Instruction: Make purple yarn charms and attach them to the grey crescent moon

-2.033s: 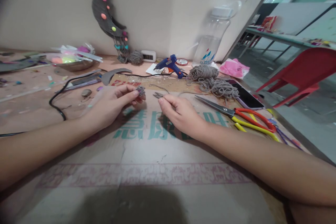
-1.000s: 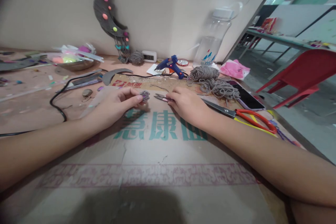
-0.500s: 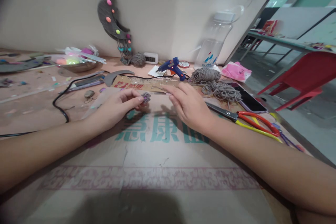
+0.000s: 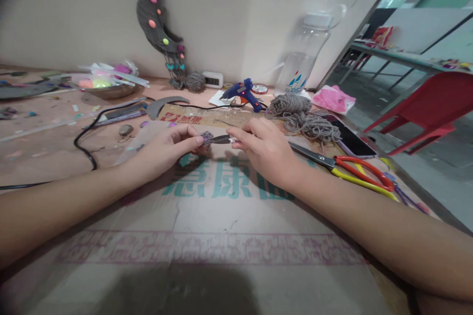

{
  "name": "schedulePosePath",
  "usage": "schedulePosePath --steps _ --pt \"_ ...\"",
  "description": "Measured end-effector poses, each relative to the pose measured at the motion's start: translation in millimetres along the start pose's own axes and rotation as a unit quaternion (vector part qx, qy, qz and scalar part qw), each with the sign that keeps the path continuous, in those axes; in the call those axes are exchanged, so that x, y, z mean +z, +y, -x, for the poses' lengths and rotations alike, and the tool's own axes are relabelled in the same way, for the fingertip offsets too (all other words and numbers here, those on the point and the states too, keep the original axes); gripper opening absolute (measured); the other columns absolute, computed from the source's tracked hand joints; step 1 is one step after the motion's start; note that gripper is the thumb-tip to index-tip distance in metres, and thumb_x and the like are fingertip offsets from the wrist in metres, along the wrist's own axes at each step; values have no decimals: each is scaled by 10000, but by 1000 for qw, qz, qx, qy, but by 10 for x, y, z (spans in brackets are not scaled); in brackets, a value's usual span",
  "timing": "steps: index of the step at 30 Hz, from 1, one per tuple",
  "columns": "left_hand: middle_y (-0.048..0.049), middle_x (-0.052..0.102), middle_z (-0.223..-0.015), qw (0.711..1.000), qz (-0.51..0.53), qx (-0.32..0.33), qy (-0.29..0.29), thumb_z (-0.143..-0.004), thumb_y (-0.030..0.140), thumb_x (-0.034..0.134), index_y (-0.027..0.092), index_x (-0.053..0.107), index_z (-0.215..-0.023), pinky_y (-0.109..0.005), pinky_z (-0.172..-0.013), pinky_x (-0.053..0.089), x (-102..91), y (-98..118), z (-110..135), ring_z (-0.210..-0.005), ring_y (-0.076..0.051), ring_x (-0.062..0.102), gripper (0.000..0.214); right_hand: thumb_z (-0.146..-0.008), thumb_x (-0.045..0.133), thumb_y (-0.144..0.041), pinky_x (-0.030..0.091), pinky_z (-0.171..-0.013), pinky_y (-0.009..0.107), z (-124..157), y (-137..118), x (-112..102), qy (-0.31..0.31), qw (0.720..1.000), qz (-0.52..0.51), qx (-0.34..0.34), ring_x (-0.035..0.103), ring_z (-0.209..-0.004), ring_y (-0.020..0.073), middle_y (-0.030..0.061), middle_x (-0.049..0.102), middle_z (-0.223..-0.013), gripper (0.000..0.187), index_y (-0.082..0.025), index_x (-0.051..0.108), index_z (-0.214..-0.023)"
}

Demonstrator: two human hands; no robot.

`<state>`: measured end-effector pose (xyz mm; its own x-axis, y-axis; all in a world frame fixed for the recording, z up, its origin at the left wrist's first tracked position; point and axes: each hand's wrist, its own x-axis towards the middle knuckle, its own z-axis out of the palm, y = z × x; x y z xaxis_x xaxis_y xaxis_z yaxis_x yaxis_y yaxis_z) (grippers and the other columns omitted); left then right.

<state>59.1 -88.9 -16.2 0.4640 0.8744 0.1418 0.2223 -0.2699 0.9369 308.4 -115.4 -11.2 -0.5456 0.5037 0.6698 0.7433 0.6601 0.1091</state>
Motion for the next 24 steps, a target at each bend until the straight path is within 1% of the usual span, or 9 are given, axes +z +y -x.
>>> schedulePosePath --steps 7,11,16,20,24 --pt "-40 689 -825 999 -29 13 22 -875 439 613 197 610 -785 -330 -750 477 14 4 -3 -794 -190 624 258 -994 481 -277 411 -700 348 17 -8 -13 -17 1000 20 -2 512 -765 194 60 632 -881 268 -267 656 -1197" --pt "-49 702 -829 1000 -16 12 14 -868 444 617 193 603 -785 -344 -768 490 19 11 0 -811 -204 642 264 -995 485 -271 404 -709 343 16 -17 -16 -24 999 38 -10 512 -764 185 55 642 -893 254 -261 650 -1188" --pt "-53 711 -830 1000 -13 8 8 -867 437 616 193 600 -779 -360 -793 495 18 15 3 -819 -210 653 260 -995 481 -261 395 -685 337 20 -12 -9 -15 998 45 -27 503 -744 184 57 642 -882 251 -248 650 -1180" --pt "-44 706 -804 1000 -16 12 12 -856 454 624 193 603 -774 -347 -763 499 12 -6 -6 -797 -206 653 275 -994 481 -264 400 -693 335 22 -17 -9 -24 999 46 -17 509 -746 182 53 641 -882 253 -260 657 -1175" --pt "-57 722 -829 1000 -10 10 0 -865 437 617 191 605 -782 -360 -789 505 16 -9 -12 -815 -211 666 260 -997 472 -279 408 -693 343 15 -28 -16 -32 999 39 -14 519 -746 188 62 646 -880 261 -244 670 -1163"
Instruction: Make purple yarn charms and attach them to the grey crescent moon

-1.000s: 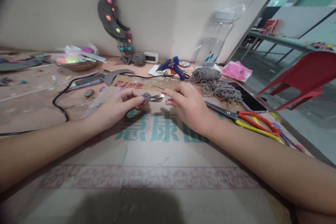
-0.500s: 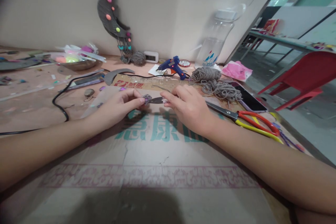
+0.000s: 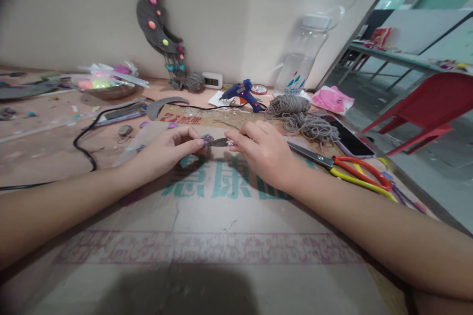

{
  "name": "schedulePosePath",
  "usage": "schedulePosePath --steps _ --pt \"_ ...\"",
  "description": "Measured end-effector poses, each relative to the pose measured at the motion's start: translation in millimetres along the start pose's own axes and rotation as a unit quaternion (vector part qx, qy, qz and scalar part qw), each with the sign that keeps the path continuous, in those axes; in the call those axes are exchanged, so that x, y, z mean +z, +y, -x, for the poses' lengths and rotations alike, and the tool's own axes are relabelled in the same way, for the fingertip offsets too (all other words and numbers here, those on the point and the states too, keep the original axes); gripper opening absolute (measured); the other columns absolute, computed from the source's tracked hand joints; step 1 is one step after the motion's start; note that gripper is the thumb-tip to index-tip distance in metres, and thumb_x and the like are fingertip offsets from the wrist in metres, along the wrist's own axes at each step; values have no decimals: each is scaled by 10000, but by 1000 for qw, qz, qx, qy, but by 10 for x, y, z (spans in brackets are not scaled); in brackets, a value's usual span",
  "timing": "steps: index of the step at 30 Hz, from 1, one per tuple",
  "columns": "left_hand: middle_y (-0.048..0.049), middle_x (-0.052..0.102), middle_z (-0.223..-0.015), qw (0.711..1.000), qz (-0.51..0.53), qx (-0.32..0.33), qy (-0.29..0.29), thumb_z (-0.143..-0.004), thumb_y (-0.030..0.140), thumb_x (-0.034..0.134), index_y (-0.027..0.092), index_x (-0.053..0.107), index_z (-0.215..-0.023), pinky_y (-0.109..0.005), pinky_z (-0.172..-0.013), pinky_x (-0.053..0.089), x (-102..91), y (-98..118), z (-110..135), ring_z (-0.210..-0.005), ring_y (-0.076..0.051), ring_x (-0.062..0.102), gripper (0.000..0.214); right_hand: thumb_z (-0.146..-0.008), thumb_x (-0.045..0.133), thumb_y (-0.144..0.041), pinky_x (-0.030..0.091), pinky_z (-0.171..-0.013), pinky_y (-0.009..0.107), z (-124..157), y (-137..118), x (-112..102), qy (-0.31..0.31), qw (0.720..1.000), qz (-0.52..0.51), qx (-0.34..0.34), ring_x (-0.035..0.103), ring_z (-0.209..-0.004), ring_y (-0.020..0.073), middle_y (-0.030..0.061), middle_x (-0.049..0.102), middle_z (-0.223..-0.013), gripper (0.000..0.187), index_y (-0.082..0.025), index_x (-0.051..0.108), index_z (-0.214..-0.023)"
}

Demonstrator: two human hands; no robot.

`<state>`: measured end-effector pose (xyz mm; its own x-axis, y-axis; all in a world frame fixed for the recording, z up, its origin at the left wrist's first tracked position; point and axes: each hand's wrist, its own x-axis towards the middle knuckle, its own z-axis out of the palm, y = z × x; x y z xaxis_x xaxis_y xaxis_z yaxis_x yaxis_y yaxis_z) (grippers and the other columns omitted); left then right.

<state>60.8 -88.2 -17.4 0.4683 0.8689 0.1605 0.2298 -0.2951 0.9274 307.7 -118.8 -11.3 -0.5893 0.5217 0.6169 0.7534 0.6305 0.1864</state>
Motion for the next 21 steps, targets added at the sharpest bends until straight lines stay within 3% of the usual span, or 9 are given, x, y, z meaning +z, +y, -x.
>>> schedulePosePath --steps 12,17,21 --pt "-55 713 -825 1000 -9 2 1 -867 445 617 198 604 -774 -363 -778 503 4 1 0 -803 -209 662 264 -1009 460 -271 417 -679 332 -5 2 -19 21 999 5 -32 516 -724 182 56 647 -857 253 -223 665 -1148" --pt "-69 740 -867 1000 13 -12 -3 -872 464 622 198 590 -796 -378 -819 503 1 7 5 -853 -223 684 278 -1017 436 -326 449 -720 345 -16 -11 -22 49 998 -48 11 554 -804 205 86 637 -901 311 -199 637 -1217" --pt "-63 733 -860 999 36 -33 -3 -880 431 623 189 581 -798 -365 -826 497 2 65 12 -860 -215 688 259 -1020 406 -362 464 -747 338 -21 -31 -26 40 989 -126 70 584 -840 207 97 638 -921 320 -170 641 -1121"
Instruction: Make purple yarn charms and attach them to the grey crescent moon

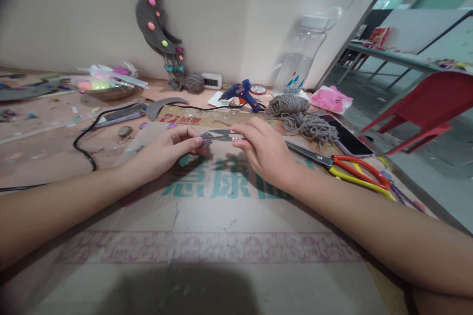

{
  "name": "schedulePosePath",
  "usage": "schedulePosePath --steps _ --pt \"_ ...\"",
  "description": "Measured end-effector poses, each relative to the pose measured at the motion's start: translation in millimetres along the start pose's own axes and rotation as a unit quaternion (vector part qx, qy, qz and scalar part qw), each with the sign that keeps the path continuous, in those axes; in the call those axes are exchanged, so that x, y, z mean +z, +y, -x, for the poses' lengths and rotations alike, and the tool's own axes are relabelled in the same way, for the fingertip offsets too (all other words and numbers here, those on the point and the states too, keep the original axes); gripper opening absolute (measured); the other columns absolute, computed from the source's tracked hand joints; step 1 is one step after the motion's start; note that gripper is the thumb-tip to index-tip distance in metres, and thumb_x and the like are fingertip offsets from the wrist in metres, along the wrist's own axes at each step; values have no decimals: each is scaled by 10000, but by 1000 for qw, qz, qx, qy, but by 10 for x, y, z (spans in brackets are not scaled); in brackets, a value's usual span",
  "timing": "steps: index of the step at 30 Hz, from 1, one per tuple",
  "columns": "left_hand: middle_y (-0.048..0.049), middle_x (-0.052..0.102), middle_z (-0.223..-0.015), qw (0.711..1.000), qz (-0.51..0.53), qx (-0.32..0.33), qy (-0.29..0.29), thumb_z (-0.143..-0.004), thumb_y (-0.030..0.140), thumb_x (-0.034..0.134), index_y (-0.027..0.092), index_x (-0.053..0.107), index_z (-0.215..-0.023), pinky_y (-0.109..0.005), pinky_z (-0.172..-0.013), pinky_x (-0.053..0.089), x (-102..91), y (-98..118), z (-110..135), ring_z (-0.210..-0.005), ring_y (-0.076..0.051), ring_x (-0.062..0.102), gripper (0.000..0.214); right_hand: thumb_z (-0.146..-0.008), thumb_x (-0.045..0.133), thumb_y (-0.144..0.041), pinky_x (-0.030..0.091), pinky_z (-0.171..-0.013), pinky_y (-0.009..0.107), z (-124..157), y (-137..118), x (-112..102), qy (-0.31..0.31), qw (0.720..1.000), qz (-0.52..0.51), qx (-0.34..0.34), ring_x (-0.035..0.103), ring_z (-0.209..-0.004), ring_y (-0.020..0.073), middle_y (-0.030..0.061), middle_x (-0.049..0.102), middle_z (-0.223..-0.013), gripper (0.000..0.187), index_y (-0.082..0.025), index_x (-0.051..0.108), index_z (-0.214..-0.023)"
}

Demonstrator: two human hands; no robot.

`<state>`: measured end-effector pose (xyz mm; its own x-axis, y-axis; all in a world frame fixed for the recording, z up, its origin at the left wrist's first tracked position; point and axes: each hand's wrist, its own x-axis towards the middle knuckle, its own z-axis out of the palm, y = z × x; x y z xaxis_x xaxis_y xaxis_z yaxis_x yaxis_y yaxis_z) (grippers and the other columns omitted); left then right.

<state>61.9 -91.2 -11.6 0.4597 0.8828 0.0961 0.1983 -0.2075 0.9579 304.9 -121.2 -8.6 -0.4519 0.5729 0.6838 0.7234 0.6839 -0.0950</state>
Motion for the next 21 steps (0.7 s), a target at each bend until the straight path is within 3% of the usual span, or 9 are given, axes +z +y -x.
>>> schedulePosePath --steps 3,7,9,16,18,21 --pt "-49 711 -838 1000 29 0 -3 -879 401 631 172 582 -813 -333 -806 496 5 23 2 -819 -189 675 243 -937 554 -420 456 -651 292 -42 -83 -26 -38 990 -78 112 576 -715 175 49 633 -808 277 -168 645 -1005" --pt "-18 668 -824 998 41 37 -6 -870 413 655 167 588 -823 -287 -743 469 16 -16 3 -781 -155 633 259 -842 661 -342 390 -528 241 -151 -253 -74 -149 933 -180 274 484 -520 107 -26 565 -614 214 -172 718 -959" --pt "-4 640 -796 998 19 58 -5 -867 416 660 167 596 -820 -269 -701 444 23 -33 7 -741 -137 595 261 -835 656 -305 406 -534 245 -193 -322 -70 -168 906 -241 306 512 -529 107 -18 605 -640 228 -172 743 -1000" --pt "-1 595 -753 995 -49 91 -5 -876 393 630 163 600 -798 -260 -639 413 45 5 29 -692 -127 532 244 -766 725 -282 492 -634 277 -179 -410 62 -141 811 -403 400 598 -645 121 20 700 -795 230 -156 741 -957" --pt "-8 609 -758 994 -56 90 -8 -874 397 627 164 604 -800 -265 -638 420 53 9 29 -696 -134 543 245 -767 723 -281 490 -644 278 -157 -403 93 -130 795 -432 406 594 -646 116 9 684 -770 202 -158 728 -928" --pt "-17 632 -777 995 -58 84 -15 -876 402 621 165 612 -805 -275 -651 432 63 8 30 -712 -142 562 247 -762 726 -282 461 -623 267 -138 -372 127 -127 791 -442 402 565 -623 104 -7 652 -725 161 -159 705 -864"
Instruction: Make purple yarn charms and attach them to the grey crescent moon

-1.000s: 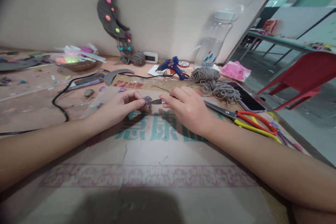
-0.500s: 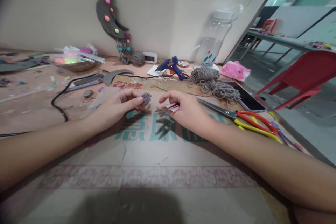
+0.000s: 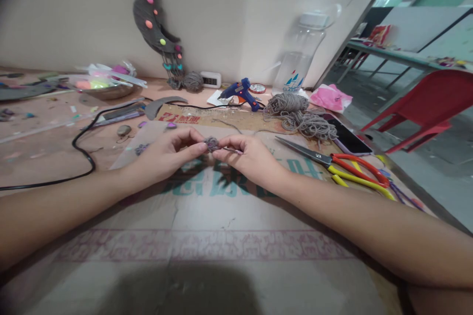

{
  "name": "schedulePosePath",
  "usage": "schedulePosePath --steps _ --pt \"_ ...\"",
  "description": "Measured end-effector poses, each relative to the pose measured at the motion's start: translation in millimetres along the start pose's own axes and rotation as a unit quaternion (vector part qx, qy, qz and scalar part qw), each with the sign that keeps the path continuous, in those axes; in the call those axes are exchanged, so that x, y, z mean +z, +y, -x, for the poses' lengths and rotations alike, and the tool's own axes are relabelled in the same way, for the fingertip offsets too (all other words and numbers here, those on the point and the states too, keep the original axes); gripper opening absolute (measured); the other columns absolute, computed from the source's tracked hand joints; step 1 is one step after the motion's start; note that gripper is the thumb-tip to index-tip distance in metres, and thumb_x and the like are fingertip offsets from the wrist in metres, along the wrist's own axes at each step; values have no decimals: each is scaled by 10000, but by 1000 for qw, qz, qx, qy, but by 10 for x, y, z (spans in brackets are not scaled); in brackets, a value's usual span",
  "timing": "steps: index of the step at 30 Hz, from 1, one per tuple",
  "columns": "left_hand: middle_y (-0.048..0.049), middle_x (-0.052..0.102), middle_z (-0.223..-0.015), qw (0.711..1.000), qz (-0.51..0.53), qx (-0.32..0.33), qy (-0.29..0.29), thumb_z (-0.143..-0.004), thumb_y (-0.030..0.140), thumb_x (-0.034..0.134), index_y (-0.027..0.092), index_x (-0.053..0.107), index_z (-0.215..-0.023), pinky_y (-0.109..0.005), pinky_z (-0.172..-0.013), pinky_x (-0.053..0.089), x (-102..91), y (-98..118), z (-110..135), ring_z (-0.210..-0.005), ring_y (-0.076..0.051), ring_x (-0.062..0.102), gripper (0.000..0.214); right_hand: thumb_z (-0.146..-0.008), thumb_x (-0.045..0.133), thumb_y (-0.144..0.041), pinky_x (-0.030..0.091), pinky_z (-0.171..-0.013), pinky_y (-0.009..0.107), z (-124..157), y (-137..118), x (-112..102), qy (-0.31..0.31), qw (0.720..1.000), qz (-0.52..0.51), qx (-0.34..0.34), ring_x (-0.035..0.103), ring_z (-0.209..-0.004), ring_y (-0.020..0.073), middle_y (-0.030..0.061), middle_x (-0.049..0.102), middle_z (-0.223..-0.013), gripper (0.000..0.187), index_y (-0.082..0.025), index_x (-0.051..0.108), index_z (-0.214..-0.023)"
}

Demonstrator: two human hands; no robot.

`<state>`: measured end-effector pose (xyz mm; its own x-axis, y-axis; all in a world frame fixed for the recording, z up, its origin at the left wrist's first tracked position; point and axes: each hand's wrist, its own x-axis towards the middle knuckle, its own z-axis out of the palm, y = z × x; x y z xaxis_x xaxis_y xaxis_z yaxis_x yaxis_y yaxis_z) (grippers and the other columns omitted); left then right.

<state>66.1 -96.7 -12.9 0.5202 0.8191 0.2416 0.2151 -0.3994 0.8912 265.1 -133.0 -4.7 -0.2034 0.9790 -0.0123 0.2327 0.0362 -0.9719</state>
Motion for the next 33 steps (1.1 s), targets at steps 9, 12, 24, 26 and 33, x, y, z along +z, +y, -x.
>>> schedulePosePath --steps 9,12,24,26,33 --pt "-17 650 -819 997 32 -18 72 -885 391 620 173 604 -821 -298 -743 462 -34 -10 -10 -769 -154 594 228 -846 608 -287 368 -544 246 73 -22 -53 -27 979 175 -97 474 -564 100 -14 574 -648 143 -163 634 -780" --pt "-24 658 -801 994 29 -39 97 -884 374 616 173 619 -799 -306 -736 469 -56 -8 -37 -745 -158 589 218 -883 567 -292 359 -545 244 143 -105 -137 -2 953 244 -180 487 -586 110 -3 582 -652 190 -172 634 -751" --pt "-16 621 -790 992 57 -67 94 -897 379 607 180 600 -798 -294 -687 450 -46 -12 -45 -693 -140 551 222 -996 448 -423 491 -749 320 -77 -217 -739 -167 981 79 -59 629 -683 160 2 591 -585 376 -186 607 -751" --pt "-24 635 -822 993 42 -64 87 -903 400 596 180 610 -818 -298 -710 459 -59 -16 -46 -727 -149 566 236 -991 451 -460 477 -925 393 -101 -146 -809 -240 970 11 -47 632 -625 165 -29 498 -461 471 -205 523 -602" --pt "-29 642 -817 994 29 -62 82 -900 399 602 181 614 -813 -311 -724 466 -83 -33 -45 -723 -154 565 235 -878 574 -525 551 -726 481 -83 -96 -860 -309 940 -112 92 397 -304 121 -82 371 -349 474 -231 485 -516"
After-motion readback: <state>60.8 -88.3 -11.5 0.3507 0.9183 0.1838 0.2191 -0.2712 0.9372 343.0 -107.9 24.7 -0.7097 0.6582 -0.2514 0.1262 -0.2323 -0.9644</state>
